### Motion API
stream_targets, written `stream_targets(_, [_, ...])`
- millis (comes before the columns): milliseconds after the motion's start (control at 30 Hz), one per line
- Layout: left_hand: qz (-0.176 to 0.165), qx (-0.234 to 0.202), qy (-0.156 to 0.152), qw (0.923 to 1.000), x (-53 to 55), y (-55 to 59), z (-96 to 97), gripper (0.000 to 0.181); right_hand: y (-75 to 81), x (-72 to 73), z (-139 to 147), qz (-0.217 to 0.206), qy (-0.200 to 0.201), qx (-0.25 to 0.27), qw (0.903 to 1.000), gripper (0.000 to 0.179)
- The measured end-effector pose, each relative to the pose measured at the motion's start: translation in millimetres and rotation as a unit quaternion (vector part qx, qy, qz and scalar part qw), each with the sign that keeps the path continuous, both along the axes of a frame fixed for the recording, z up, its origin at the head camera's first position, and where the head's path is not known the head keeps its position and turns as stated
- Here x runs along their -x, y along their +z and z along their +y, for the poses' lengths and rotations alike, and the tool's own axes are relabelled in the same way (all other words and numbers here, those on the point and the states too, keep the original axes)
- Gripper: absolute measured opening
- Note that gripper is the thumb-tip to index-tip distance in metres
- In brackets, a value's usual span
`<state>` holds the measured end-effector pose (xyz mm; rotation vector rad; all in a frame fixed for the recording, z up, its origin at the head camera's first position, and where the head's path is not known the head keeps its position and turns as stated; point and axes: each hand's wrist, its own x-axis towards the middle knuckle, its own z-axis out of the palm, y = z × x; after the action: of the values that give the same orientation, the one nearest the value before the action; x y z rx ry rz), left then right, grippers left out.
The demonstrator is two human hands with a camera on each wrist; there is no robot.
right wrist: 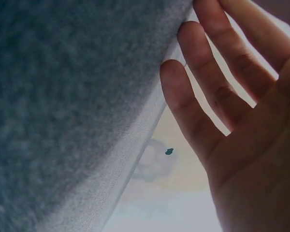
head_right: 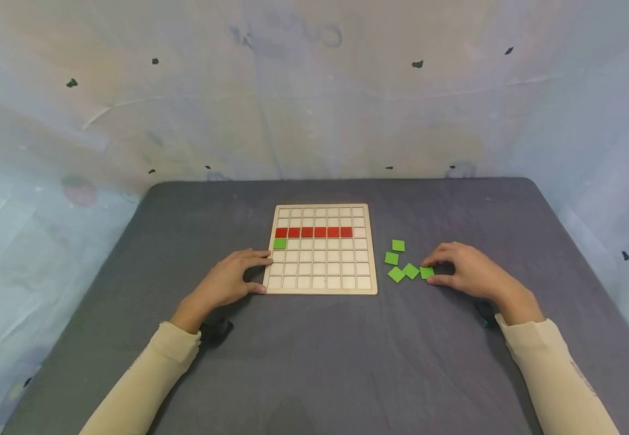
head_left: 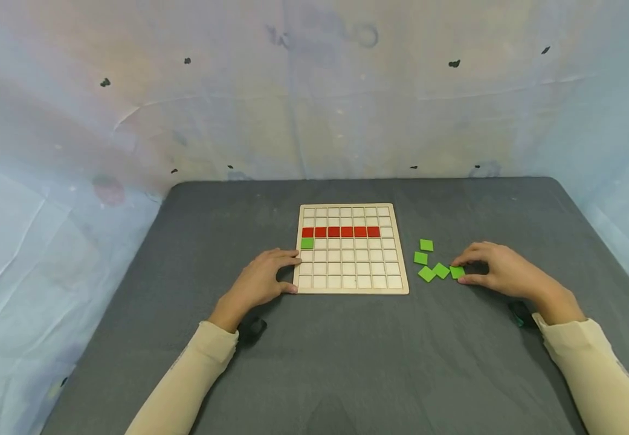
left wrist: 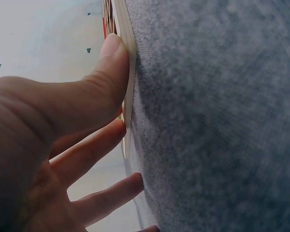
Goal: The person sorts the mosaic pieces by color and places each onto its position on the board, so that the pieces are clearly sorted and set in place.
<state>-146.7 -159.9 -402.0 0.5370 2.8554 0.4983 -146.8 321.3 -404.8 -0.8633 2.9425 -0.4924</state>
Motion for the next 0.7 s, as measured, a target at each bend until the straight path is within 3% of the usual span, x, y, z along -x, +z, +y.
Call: stream_targets(700, [0.002, 0.003, 0.003, 1.0000, -1.5, 0.6, 0.9, 0.068, 0.3, -2.5, 0.0, -0.005, -0.021, 0.007, 0.9997, 0.024])
